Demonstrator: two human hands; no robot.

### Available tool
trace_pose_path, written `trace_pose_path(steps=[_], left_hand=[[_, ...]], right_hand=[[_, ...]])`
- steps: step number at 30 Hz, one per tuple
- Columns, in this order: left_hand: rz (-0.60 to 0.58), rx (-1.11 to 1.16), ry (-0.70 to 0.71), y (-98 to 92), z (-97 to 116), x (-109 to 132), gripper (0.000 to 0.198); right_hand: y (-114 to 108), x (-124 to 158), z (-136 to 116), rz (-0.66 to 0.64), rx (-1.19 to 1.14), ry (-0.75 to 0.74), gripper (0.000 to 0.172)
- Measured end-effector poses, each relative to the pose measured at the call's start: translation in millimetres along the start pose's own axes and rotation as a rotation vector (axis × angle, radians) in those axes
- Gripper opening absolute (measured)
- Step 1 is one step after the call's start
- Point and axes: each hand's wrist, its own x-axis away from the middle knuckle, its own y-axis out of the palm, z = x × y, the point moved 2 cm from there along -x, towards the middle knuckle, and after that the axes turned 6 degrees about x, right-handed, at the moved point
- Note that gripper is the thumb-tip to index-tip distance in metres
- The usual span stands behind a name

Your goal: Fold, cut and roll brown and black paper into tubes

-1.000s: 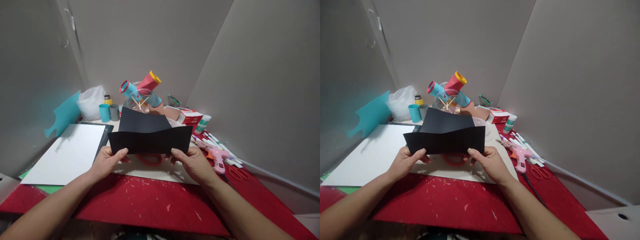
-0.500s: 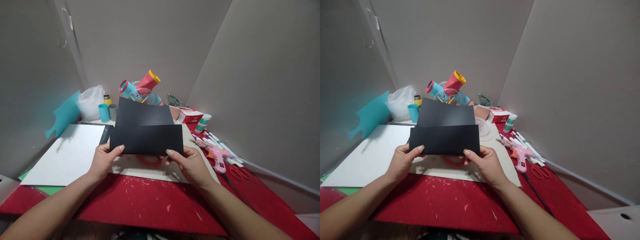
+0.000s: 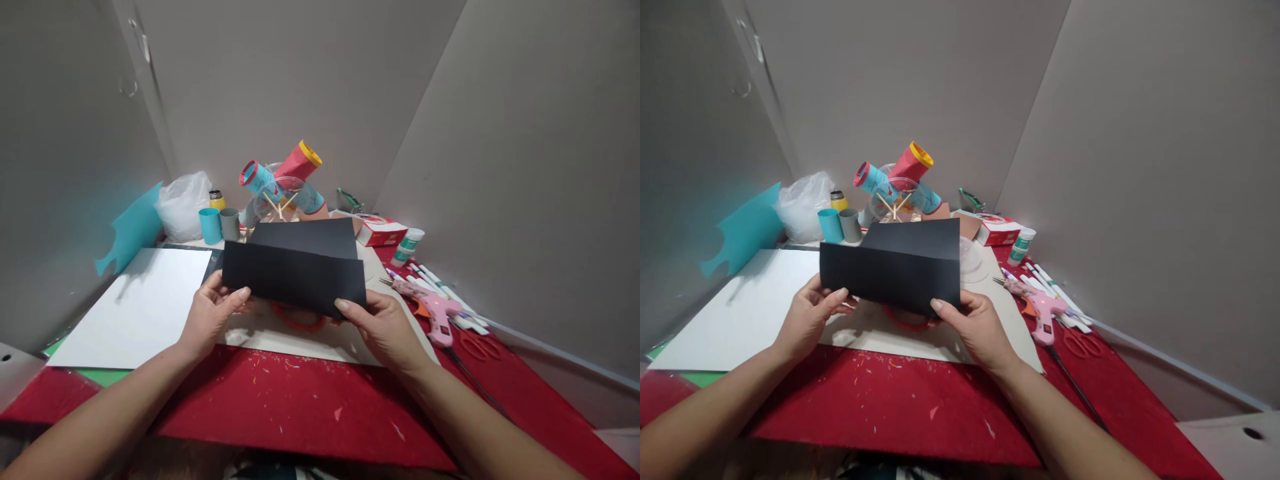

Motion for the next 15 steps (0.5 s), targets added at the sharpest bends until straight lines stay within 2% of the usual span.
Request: trace_pose_path(steps=[2, 4, 8, 11, 13, 15], left_hand=[[-0.053, 0.113, -0.048, 1.8, -0.7, -2.3, 0.06], [-0.088, 0.18, -0.092, 2.2, -2.0, -4.4, 0.069], [-0.16, 0.231, -0.192, -0.3, -6.0, -7.2, 0.051], [-0.209, 0.282, -0.207, -3.1, -5.7, -8.3, 0.041], [-0.235, 0.333, -0.203, -4.2, -3.7, -8.9, 0.039], [-0.24, 0.369, -0.215, -4.6, -1.2, -9.0, 0.046]], right_hand=[[-0.1, 0.3, -0.2, -0.041, 0.029, 0.006, 0.024], [0.1, 0.8, -2.1, -0.072, 0.067, 0.011, 0.024], [-1.6, 1.0, -8.1, -0.084, 0.123, -0.003, 0.025], [-5.1, 0.1, -8.8, -0.092, 0.133, -0.042, 0.025], [-7.3, -0.9, -7.0, -0.099, 0.111, -0.068, 0.023], [-8.2, -1.9, -5.8, -0.091, 0.054, -0.073, 0.02]])
